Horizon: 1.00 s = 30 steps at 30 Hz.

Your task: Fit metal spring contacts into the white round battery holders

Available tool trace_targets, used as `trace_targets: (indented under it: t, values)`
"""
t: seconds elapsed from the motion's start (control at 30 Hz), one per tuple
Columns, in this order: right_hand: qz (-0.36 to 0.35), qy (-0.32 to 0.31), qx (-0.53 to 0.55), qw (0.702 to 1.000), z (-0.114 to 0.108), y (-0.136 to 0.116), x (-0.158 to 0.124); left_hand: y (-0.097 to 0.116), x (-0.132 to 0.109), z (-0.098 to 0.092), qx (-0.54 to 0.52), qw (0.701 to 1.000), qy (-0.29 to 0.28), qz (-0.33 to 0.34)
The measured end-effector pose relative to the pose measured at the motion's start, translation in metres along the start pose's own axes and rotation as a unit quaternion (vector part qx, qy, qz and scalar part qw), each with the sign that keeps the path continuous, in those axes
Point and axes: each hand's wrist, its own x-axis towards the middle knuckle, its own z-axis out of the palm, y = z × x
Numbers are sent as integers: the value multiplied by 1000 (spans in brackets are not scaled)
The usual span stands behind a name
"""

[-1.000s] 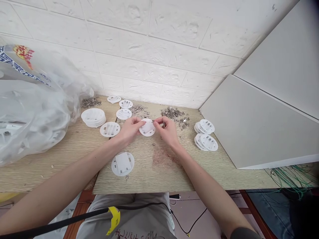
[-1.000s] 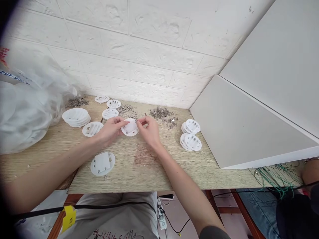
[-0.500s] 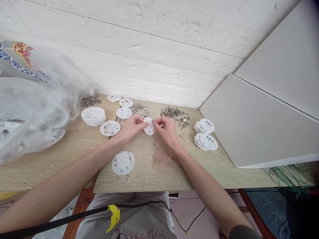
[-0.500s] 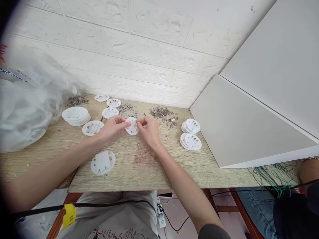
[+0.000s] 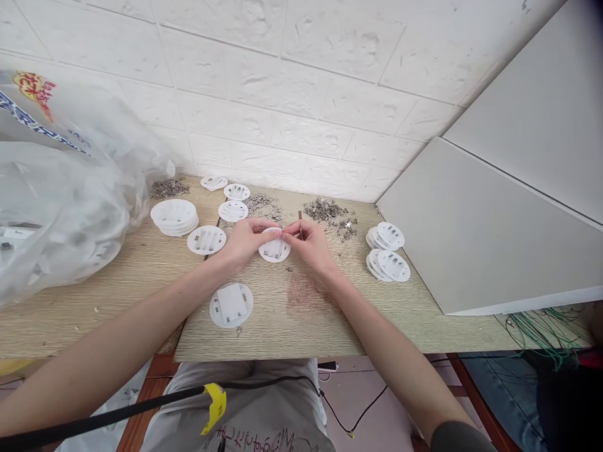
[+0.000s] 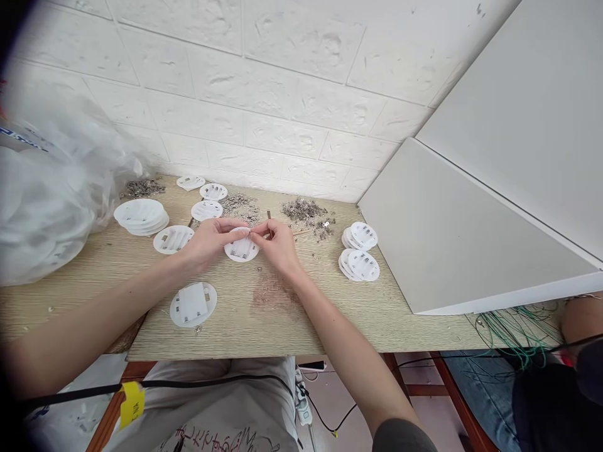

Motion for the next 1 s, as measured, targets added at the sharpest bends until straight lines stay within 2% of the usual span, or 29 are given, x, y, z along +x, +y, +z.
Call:
trace_targets:
  t: [0.37, 0.5, 0.63, 1.0]
  values:
    - [63, -35, 123, 990, 2, -2, -2, 3, -2, 0, 72, 997, 0, 8]
    - [83, -31, 154, 984, 2, -1, -2, -2, 0, -2, 118, 992, -28, 30]
    - [98, -38, 163, 981, 2, 0, -2, -6, 3, -5, 156, 986, -42, 44]
    - [112, -50, 152, 981, 2, -1, -3, -8, 3, -4, 167, 982, -48, 72]
